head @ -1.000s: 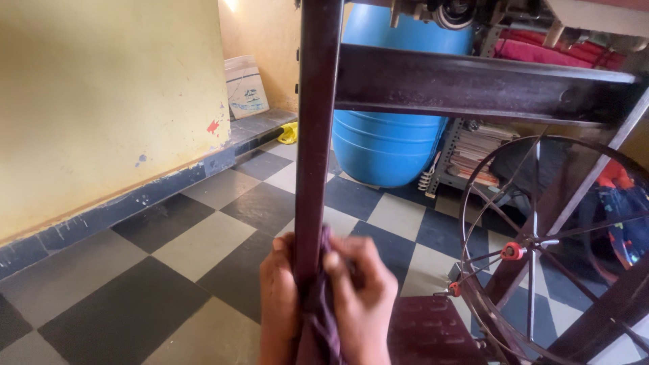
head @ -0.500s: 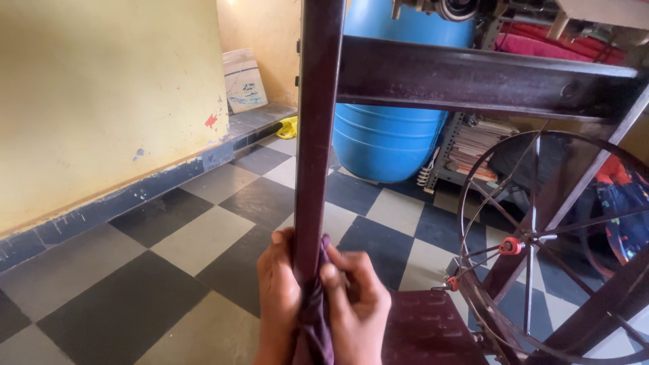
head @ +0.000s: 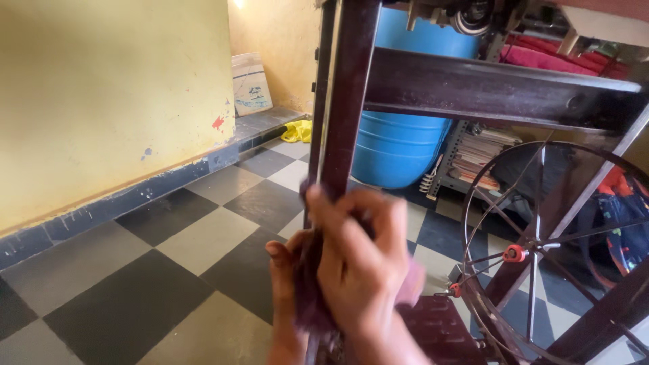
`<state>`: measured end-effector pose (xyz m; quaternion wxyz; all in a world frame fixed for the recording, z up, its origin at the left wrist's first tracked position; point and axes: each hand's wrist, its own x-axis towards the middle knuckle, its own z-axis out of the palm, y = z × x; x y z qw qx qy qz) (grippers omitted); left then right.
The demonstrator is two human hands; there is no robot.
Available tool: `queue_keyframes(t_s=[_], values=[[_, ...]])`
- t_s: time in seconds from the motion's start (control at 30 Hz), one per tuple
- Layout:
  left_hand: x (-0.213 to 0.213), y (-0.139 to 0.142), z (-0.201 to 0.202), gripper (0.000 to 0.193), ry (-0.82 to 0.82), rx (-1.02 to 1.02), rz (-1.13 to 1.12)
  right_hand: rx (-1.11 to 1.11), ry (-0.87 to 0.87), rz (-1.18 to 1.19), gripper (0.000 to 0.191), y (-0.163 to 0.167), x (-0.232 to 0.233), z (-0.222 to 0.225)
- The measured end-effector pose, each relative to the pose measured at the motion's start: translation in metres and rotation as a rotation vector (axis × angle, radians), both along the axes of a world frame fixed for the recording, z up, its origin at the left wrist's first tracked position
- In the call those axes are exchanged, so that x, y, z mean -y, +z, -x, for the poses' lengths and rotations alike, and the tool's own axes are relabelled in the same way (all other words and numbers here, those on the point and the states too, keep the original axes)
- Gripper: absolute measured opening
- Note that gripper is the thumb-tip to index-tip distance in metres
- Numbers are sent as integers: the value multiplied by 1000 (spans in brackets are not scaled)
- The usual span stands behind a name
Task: The person wipes the maroon metal frame and foot pedal of a sewing machine using a purple cloth. They clean the vertical legs, horizontal bars, and the pedal surface, moving the cloth along the metal surfaces.
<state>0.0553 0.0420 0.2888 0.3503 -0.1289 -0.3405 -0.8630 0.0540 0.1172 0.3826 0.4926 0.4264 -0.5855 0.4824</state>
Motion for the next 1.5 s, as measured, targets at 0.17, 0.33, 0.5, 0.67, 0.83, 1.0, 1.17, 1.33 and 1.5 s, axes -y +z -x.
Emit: queue_keyframes(t_s=[0.17,0.33,0.5,0.67,0.83,1.0,1.17,1.33,1.5], values=[[14,-16,18,94,157,64,130,-263,-63,34,30,76,-2,19],[20,-36,27,100,274,101,254,-333,5,58,20,107,-3,30],[20,-39,33,97,151,82,77,-239,64,6,28,91,-5,26],[22,-38,34,99,10,78,-70,-146,-39,-114,38,23,-14,20],[21,-37,29,99,-31,45,-112,-127,-21,-241,50,-57,-24,18],[17,-29,24,104,131,195,-33,-129,-32,-361,59,-90,-29,14],[7,-22,18,96,92,175,-84,-184,-158,-536,65,-67,-45,11],[8,-18,25,93,125,71,-26,-354,-146,-443,56,-2,-44,15],[8,-19,28,95,204,-3,82,-518,-316,-312,34,71,-34,17]])
